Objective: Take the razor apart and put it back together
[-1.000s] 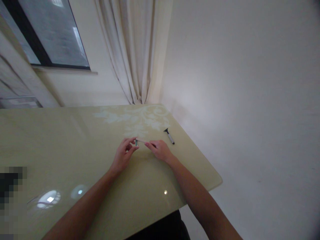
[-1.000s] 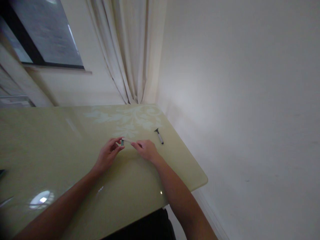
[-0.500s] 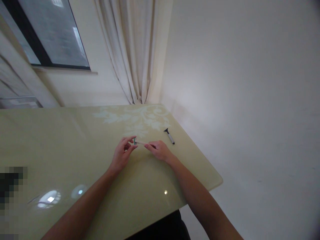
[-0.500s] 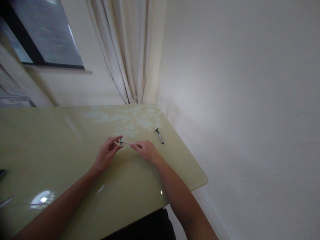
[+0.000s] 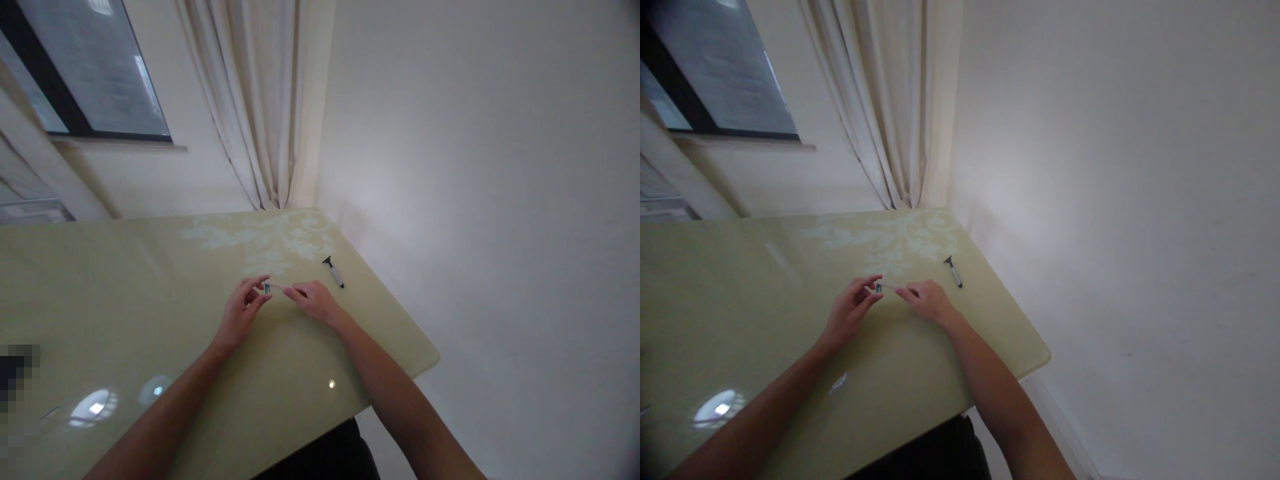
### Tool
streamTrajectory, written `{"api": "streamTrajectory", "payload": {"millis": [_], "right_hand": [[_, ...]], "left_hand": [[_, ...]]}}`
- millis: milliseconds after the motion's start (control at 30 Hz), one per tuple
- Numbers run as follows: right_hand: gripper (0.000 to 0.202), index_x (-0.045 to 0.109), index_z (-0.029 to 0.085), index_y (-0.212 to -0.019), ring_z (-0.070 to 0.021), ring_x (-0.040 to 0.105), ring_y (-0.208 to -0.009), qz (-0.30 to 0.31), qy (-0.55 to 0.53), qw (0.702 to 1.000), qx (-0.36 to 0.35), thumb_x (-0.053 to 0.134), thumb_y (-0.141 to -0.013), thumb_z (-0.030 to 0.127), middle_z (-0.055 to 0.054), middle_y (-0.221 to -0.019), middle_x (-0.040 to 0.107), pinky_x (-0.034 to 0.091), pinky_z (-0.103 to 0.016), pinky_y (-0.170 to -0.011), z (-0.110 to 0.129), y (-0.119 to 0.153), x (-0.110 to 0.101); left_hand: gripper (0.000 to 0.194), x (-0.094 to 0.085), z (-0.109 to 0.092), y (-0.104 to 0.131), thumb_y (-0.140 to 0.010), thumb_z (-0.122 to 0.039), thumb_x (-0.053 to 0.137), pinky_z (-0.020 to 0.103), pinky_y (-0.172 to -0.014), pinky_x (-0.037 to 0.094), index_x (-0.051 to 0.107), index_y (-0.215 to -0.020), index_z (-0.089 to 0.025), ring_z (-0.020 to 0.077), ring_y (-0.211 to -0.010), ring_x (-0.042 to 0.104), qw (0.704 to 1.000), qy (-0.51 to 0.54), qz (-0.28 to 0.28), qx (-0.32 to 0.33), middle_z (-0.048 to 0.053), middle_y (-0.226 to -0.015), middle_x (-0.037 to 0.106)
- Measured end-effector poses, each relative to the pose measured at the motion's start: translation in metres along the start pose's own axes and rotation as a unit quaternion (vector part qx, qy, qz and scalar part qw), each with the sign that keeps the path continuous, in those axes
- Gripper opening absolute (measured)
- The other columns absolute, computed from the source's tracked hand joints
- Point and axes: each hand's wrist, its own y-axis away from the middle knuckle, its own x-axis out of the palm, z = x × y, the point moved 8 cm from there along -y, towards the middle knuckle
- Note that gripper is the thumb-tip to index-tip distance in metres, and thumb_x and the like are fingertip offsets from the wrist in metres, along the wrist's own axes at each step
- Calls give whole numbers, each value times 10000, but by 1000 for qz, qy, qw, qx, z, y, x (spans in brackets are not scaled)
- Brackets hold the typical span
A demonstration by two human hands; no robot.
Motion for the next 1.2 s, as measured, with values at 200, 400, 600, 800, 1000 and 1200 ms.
{"api": "streamTrajectory", "payload": {"millis": [200, 400, 600, 800, 1000, 1200], "right_hand": [[660, 586, 194, -662, -147, 457, -590, -157, -20, 985, 69, 338, -1049, 668, -4, -600, 517, 269, -279, -604, -30, 2, -46], [639, 727, 168, -798, -194, 562, -660, -361, -86, 913, 170, 335, -1054, 603, -51, -682, 639, 355, -290, -655, -88, 24, -106], [485, 795, 140, -868, -215, 631, -769, -241, 15, 918, 315, 422, -1058, 385, -116, -827, 733, 371, -288, -666, -130, 24, -96], [360, 825, 156, -947, -224, 681, -864, -199, 50, 915, 349, 506, -1028, 301, -142, -967, 775, 417, -276, -719, -134, 24, -84], [376, 832, 165, -1001, -249, 704, -929, -187, 66, 913, 357, 496, -1040, 328, -154, -1041, 785, 452, -288, -753, -134, 24, -82], [388, 831, 157, -1021, -240, 702, -931, -185, 77, 916, 349, 478, -1057, 313, -165, -1066, 786, 448, -282, -753, -132, 22, -80]], "left_hand": [[368, -1, 3, 0, -881, -404, 720, 246, -603, 468, 714, -1210, -239, 106, -631, 541, 1000, -13, 7, -16, 11, -948, 630], [458, 10, 28, 1, -916, -468, 661, 283, -633, 532, 664, -1294, -209, 151, -714, 635, 997, -20, 43, -62, 58, -999, 682], [421, 62, 35, -26, -969, -297, 489, 400, -869, 560, 625, -1351, -182, 233, -951, 682, 964, -161, 213, 1, 100, -1042, 730], [331, 131, 33, -60, -934, -244, 543, 449, -1047, 478, 740, -1199, -212, 288, -1107, 673, 930, -202, 304, 31, 115, -1204, 768], [363, 147, 32, -68, -990, -272, 445, 415, -1034, 485, 739, -1202, -243, 249, -1078, 685, 921, -214, 323, 38, 68, -1159, 780], [420, 131, 33, -73, -983, -435, 483, 400, -897, 528, 689, -1193, -136, 266, -971, 676, 936, -264, 232, -5, 137, -1062, 735]]}}
